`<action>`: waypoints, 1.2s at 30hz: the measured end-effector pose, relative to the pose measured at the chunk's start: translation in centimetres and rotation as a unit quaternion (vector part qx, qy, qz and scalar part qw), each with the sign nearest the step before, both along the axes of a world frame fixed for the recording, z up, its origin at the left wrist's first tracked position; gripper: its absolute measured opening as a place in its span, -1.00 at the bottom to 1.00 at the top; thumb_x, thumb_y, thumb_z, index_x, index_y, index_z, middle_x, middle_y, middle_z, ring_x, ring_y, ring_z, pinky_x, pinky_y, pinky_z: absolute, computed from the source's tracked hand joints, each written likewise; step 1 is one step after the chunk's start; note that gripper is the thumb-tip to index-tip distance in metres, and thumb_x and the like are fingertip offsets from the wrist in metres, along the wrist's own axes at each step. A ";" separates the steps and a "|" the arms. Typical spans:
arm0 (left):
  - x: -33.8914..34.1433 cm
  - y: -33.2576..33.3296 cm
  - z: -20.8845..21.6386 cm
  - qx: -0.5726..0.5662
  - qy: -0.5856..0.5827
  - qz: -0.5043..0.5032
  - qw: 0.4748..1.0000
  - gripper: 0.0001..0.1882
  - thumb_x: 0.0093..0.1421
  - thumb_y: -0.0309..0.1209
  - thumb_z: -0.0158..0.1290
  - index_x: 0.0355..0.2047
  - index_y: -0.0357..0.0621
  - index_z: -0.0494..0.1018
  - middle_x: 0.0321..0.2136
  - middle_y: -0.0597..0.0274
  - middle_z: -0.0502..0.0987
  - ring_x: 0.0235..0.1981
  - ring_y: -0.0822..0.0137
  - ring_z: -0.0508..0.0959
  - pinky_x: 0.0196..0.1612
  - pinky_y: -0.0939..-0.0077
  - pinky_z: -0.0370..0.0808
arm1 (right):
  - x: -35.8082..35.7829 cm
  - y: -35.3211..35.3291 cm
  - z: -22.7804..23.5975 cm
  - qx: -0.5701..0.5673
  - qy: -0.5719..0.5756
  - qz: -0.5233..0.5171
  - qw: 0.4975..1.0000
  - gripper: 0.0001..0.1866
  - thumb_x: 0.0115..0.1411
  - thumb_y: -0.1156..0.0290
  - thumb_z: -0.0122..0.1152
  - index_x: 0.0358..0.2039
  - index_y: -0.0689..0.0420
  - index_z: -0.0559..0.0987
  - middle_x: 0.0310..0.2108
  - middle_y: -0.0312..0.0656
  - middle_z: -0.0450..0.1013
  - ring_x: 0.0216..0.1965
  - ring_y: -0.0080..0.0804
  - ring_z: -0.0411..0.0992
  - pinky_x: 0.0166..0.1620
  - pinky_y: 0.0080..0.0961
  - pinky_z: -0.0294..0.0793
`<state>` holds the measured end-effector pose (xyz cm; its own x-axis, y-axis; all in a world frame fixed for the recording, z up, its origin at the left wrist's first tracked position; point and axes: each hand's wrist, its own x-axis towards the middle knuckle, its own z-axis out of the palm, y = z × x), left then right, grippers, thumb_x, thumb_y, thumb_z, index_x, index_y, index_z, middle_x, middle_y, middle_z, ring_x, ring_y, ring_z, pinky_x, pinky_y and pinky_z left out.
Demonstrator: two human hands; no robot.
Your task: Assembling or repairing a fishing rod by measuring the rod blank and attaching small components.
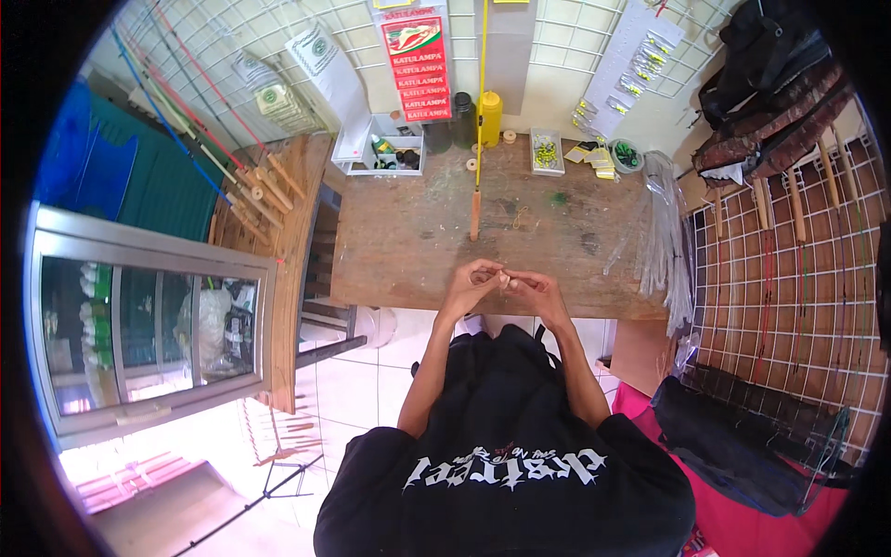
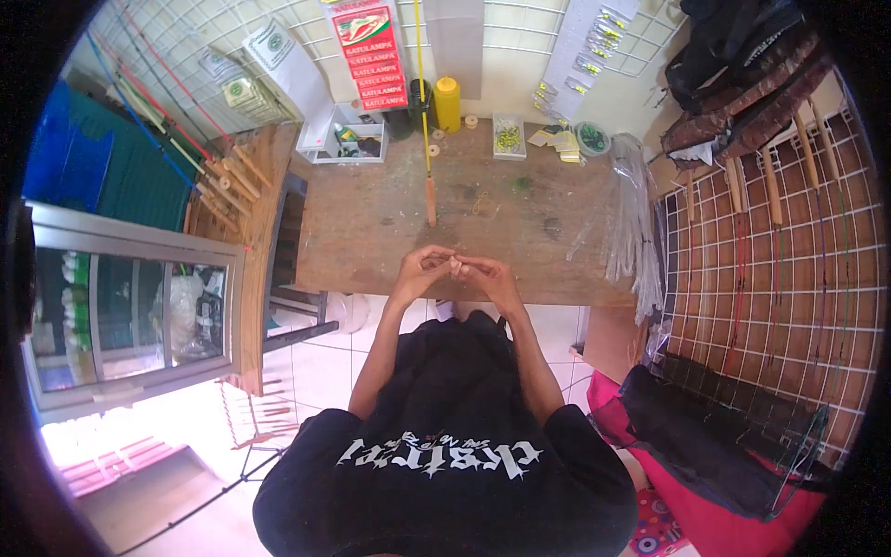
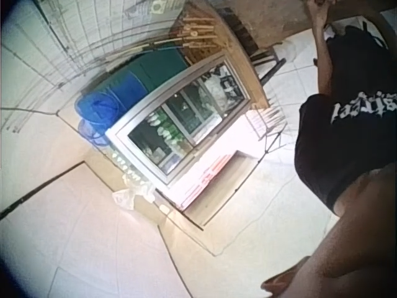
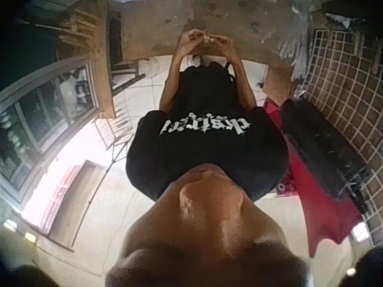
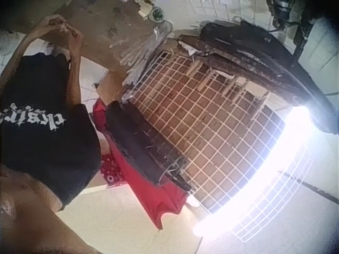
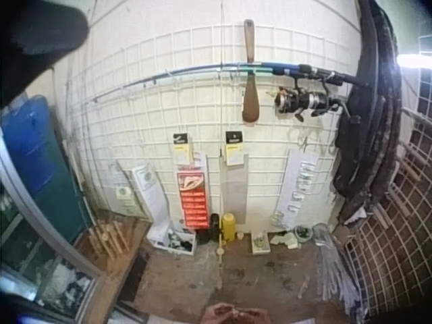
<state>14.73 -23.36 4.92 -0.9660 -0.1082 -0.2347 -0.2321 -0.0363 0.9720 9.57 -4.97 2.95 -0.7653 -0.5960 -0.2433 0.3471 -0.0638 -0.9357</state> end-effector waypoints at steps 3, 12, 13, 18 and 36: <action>1.5 0.2 0.0 0.043 0.001 0.043 0.998 -0.71 0.13 -0.39 0.22 -0.18 -0.29 0.50 -0.31 0.15 0.59 -0.34 0.43 0.57 -0.25 0.59 0.50 | 0.3 0.6 -0.4 0.018 -0.031 0.000 0.999 -0.66 0.22 0.37 0.20 -0.05 0.31 0.54 -0.24 -0.14 0.56 -0.25 -0.48 0.53 -0.11 -0.56 0.52; 7.4 -0.2 2.2 0.107 0.004 0.261 0.959 -0.73 0.19 -0.41 0.14 -0.13 -0.28 0.47 -0.31 0.17 0.57 -0.34 0.45 0.55 -0.29 0.59 0.48 | -2.0 3.9 -1.0 0.080 0.001 -0.110 0.991 -0.66 0.21 0.42 0.18 -0.04 0.32 0.51 -0.22 -0.14 0.55 -0.24 -0.45 0.54 -0.19 -0.59 0.51; 7.9 -0.1 2.2 0.105 0.006 0.266 0.958 -0.73 0.19 -0.41 0.14 -0.13 -0.28 0.47 -0.31 0.17 0.57 -0.34 0.45 0.55 -0.29 0.59 0.48 | -2.2 4.1 -1.1 0.107 0.041 -0.168 0.979 -0.63 0.19 0.48 0.15 0.01 0.30 0.46 -0.15 -0.11 0.52 -0.13 -0.41 0.50 -0.09 -0.52 0.47; 9.8 0.8 3.5 0.119 0.030 0.271 0.955 -0.74 0.19 -0.43 0.15 -0.13 -0.27 0.47 -0.29 0.20 0.57 -0.31 0.47 0.53 -0.20 0.58 0.46 | -1.5 2.5 2.3 0.214 0.306 -0.328 0.868 -0.49 0.11 0.61 0.04 0.13 0.21 0.35 0.09 -0.05 0.37 0.17 -0.29 0.30 0.17 -0.37 0.28; 10.7 -2.3 8.7 0.378 0.135 0.345 0.849 -0.81 0.26 -0.49 0.03 -0.14 -0.28 0.41 -0.26 0.12 0.53 -0.30 0.34 0.56 -0.21 0.53 0.52 | 4.9 -6.0 11.0 0.086 0.374 0.143 0.912 -0.83 0.20 0.36 0.14 -0.29 0.16 0.61 -0.45 -0.02 0.51 -0.43 -0.08 0.50 -0.31 -0.32 0.44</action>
